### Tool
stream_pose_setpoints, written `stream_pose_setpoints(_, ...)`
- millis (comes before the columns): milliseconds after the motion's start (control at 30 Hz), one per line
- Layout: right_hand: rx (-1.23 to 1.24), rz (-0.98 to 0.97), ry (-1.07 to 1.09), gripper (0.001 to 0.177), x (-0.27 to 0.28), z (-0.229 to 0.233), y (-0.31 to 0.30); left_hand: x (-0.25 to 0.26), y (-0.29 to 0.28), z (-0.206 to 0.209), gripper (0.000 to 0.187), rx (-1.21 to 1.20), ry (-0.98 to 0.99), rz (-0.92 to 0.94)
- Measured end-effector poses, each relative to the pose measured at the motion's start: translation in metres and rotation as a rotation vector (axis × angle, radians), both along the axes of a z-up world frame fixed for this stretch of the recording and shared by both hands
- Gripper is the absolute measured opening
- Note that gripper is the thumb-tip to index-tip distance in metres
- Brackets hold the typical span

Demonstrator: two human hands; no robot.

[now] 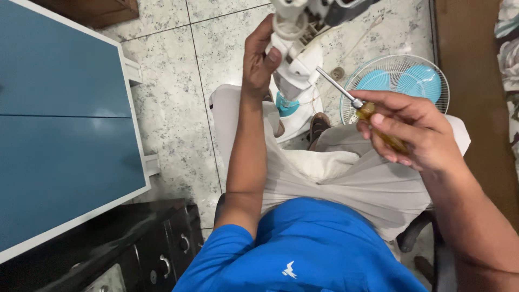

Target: The person uses a screwdriver to loosen and remove screws from the housing of an electric fan motor. They separate the motor casing from the fan stand and continue to unscrew components while holding the motor assembly.

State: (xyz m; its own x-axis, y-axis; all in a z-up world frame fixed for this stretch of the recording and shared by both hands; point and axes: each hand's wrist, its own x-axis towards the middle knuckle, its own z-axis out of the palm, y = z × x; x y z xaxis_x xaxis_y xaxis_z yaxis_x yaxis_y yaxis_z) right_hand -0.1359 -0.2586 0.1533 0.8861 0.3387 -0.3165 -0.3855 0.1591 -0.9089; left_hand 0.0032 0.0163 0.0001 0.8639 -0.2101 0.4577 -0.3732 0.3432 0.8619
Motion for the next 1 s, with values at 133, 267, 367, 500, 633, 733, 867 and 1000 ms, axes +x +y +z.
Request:
stream_pose_setpoints(133,-0.497,-0.025,-0.388,0.042,-0.003,0.009,0.011,-0.005,-0.007,0.014,0.066,-0.062,0.004,0.014)
stream_pose_setpoints(267,-0.938,-0.007,-0.683,0.042,-0.007,0.019,0.015,-0.006,-0.014,0.017,0.059,-0.199,-0.044,0.057)
stream_pose_setpoints(367,-0.968,-0.007,-0.699,0.044,-0.012,0.019,0.017,-0.009,-0.015,0.020,0.059,-0.190,0.017,0.012)
stream_pose_setpoints(500,-0.509,-0.108,-0.269,0.043,-0.017,0.008,0.014,-0.010,-0.013,0.026,0.057,-0.163,0.013,-0.066)
stream_pose_setpoints(633,-0.153,-0.165,-0.127,0.043,-0.019,-0.006,0.007,-0.005,-0.008,0.033,0.048,-0.131,-0.048,-0.157)
stream_pose_setpoints(733,-0.114,-0.194,-0.098,0.044,-0.021,-0.012,0.005,-0.001,-0.003,0.038,0.044,-0.110,-0.041,-0.222)
stream_pose_setpoints(867,-0.055,-0.160,-0.036,0.045,-0.022,-0.013,0.000,0.008,0.001,0.041,0.039,-0.091,-0.100,-0.307)
stream_pose_setpoints(1000,0.043,-0.203,-0.020,0.044,-0.024,-0.013,0.004,0.015,0.001,0.041,0.038,-0.110,-0.095,-0.371)
